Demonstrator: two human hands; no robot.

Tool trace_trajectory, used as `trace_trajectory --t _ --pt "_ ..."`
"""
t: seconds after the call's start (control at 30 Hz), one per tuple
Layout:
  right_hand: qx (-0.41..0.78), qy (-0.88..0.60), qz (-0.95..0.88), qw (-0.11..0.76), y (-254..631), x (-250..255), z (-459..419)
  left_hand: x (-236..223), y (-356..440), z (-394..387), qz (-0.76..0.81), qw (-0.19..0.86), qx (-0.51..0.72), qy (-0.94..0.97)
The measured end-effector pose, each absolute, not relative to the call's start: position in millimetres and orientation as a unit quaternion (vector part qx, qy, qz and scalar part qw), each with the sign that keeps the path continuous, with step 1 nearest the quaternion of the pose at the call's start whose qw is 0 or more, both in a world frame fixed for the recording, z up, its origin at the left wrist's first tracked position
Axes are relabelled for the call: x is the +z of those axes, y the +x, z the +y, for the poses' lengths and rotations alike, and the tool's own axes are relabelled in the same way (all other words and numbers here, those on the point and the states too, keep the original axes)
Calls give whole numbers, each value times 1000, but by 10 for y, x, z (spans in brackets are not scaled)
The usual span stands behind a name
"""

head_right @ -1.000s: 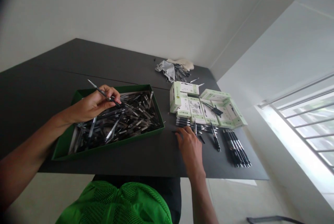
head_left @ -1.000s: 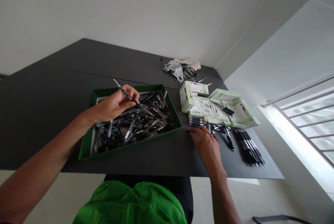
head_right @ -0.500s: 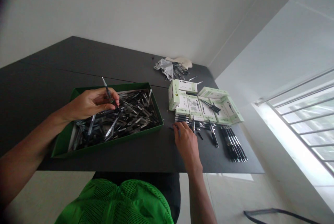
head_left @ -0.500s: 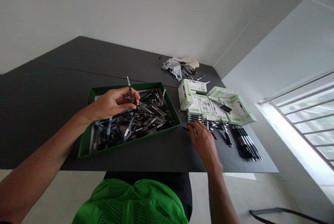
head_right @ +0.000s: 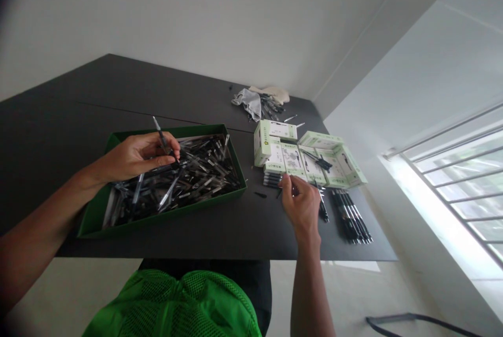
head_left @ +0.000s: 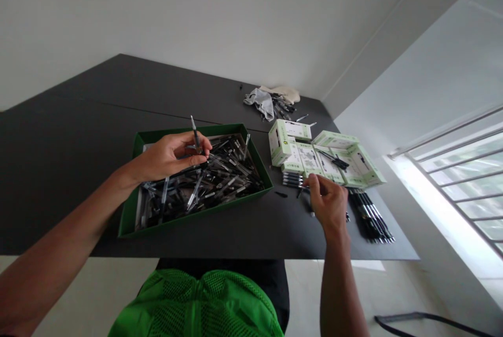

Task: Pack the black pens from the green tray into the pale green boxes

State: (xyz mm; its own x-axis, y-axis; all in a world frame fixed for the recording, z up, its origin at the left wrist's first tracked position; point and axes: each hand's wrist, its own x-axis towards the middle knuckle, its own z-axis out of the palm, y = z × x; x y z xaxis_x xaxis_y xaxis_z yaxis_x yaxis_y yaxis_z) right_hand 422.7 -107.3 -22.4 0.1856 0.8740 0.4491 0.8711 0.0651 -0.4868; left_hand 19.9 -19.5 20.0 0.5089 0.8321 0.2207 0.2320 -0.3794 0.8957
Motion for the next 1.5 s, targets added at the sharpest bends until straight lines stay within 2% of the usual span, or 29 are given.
trace_trajectory --t 0.17,0.37,0.93,1.03,1.13,1.23,1.37,1.5 --pt "-44 -746 -627 220 4696 -165 -824 192 193 -190 342 415 357 764" --pt "-12 -791 -601 112 4964 -226 -525 183 182 -182 342 415 356 764" --pt "-18 -795 -607 18 4801 5 -292 167 175 -181 334 418 343 772" --pt "-26 -787 -613 68 4658 133 -378 174 177 -188 334 417 335 776" --pt "5 -718 -667 199 4335 306 -507 176 169 -187 323 425 322 782" --pt "116 -592 -722 340 3831 474 -612 184 159 -180 306 406 300 808" --pt "318 -433 -690 485 3081 563 -609 211 160 -174 264 368 271 849" --pt "389 -349 -668 529 2576 531 -495 228 163 -176 244 373 269 854"
